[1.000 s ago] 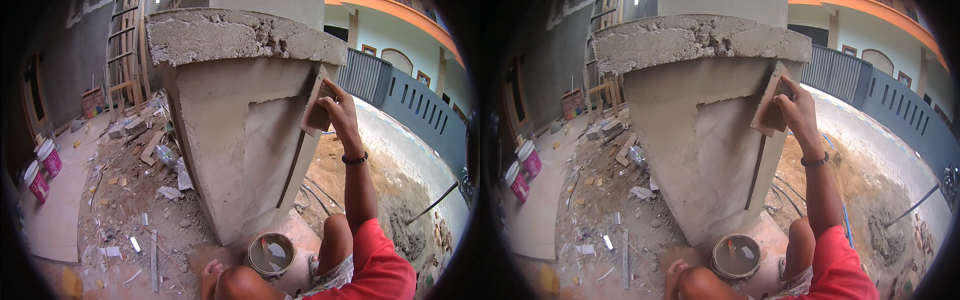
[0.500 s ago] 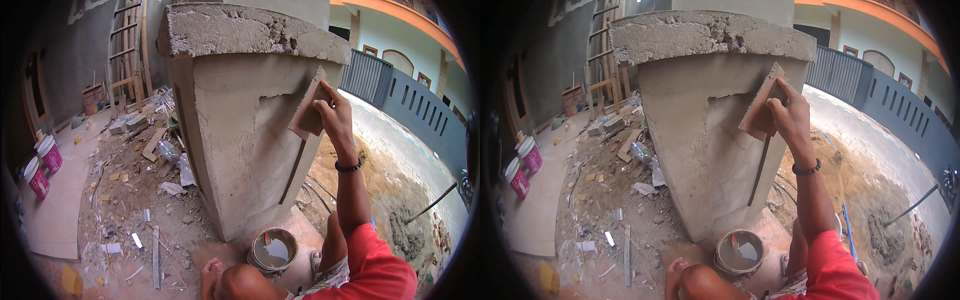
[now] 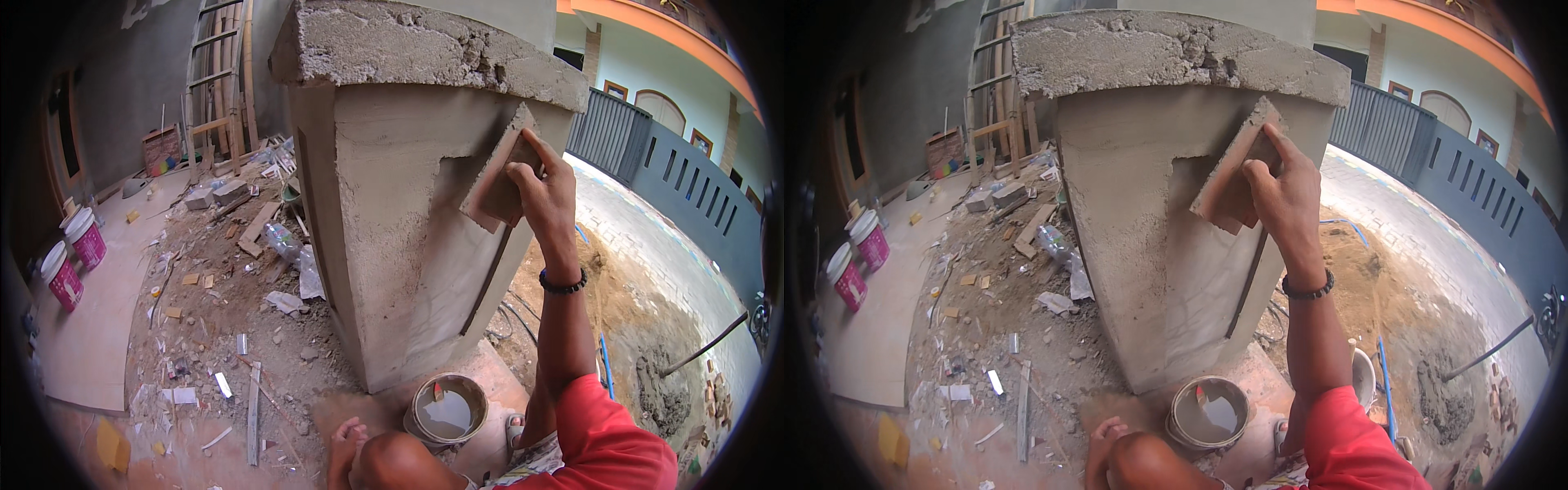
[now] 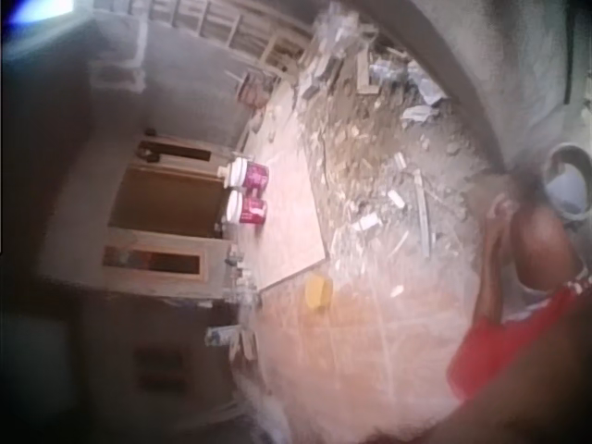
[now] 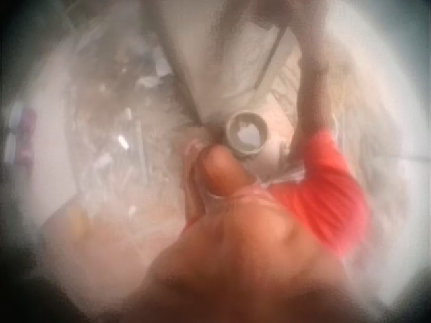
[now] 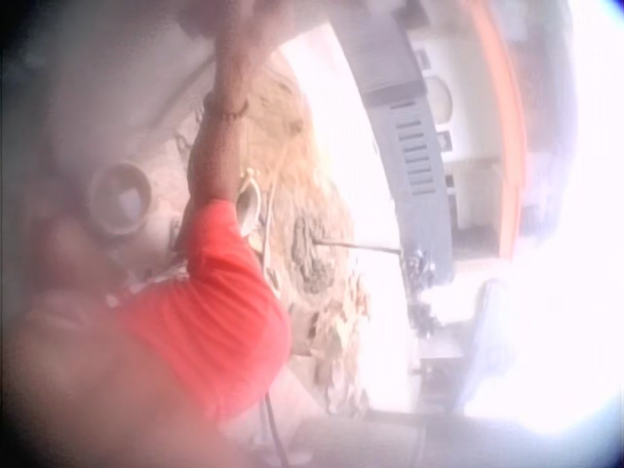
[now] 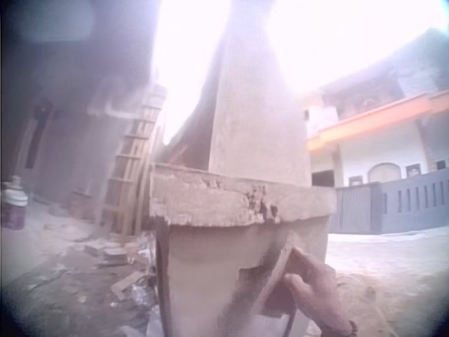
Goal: The person applies and smooths plaster onto a concrete pillar using a trowel and a bucket of plaster. They repeatedly scoop material and spread it evenly across the surface.
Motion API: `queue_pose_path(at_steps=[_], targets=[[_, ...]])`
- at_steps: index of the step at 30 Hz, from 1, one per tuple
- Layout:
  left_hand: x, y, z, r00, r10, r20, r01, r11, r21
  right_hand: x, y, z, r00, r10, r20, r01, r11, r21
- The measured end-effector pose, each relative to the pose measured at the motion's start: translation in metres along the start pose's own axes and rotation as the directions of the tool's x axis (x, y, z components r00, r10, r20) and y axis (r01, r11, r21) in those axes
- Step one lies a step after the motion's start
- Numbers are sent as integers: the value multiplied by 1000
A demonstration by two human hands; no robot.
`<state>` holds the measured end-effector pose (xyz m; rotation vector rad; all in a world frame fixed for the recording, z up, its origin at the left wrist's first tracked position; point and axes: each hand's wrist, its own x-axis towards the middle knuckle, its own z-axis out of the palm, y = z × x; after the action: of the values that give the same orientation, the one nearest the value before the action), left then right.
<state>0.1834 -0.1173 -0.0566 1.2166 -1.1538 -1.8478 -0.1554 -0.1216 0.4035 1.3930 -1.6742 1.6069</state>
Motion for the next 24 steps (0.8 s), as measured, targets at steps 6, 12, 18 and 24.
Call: queue_pose_path(at_steps=[6,12,18,24], targets=[[6,-11,1,998,-44,-42,44,999,14,-40,-48,58,978,-176,110,187,978,-96],[-3,-6,-6,999,-7,-43,6,999,-32,-77,-52,30,889,-211,407,262,962,-74],[7,-15,8,999,-48,-14,47,996,-73,-27,-55,53,926,-327,191,359,917,-173],[14,-32,-4,1000,1,-22,-3,996,-91,-107,-39,42,791,-266,551,384,917,-109]])
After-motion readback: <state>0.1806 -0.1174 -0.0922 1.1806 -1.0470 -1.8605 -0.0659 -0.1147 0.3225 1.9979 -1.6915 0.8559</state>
